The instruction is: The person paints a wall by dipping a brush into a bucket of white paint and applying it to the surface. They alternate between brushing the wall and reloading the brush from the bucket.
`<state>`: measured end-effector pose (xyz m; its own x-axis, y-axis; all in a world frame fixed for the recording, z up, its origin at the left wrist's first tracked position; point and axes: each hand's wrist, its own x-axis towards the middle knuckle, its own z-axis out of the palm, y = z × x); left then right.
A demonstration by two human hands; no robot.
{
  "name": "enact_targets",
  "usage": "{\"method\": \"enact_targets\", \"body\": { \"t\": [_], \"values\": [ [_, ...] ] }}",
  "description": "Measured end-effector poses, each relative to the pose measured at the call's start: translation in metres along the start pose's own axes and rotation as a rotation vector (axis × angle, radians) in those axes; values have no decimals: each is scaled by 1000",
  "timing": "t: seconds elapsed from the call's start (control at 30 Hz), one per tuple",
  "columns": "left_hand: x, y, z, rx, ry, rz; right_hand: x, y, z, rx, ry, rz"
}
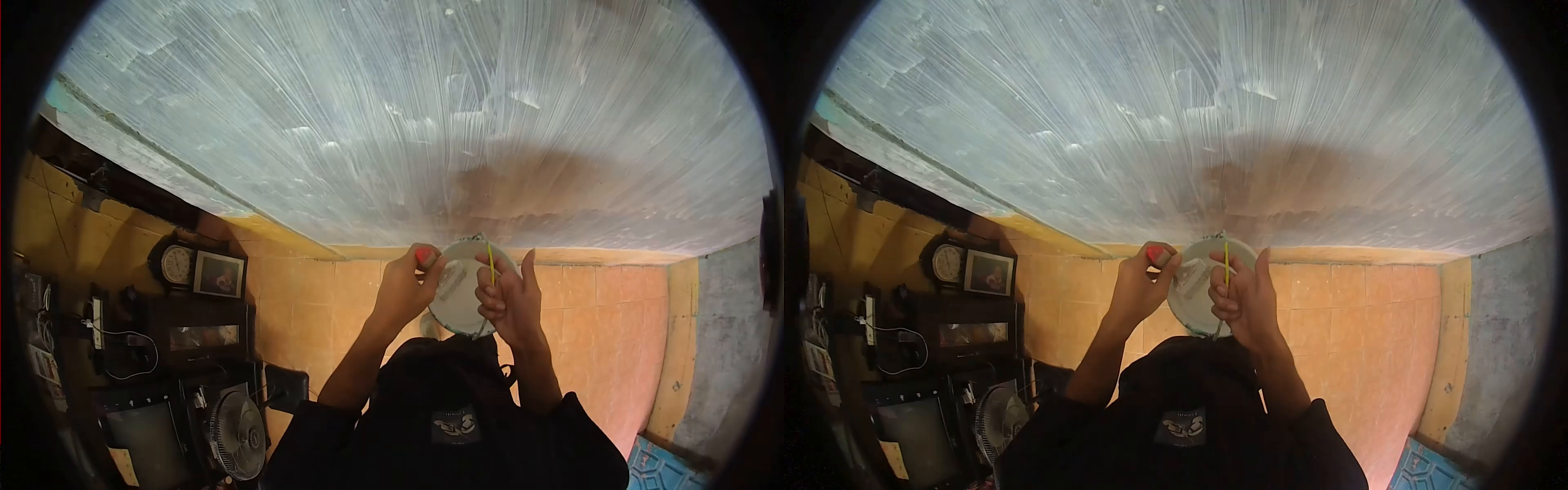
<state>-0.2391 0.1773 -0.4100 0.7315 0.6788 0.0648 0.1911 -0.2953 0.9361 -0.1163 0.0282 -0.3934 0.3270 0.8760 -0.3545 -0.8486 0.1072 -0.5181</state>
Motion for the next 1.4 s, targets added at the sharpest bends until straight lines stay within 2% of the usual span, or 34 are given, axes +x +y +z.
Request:
{"method": "enact_targets", "body": {
  "t": [0.27,1.1,1.2,1.27,1.4],
  "values": [
    [8,-16,7,102,-73,16,11,-9,19,-32,-31,-12],
    [-2,-35,17,180,-43,21,12,1,11,-67,10,23],
    [-4,-28,14,155,-34,17,14,2,5,-37,2,11],
    [-4,-22,13,60,61,50,14,2,5,-34,12,4],
    [-3,-15,7,-19,113,83,14,3,3,-15,15,-11]
  ]
}}
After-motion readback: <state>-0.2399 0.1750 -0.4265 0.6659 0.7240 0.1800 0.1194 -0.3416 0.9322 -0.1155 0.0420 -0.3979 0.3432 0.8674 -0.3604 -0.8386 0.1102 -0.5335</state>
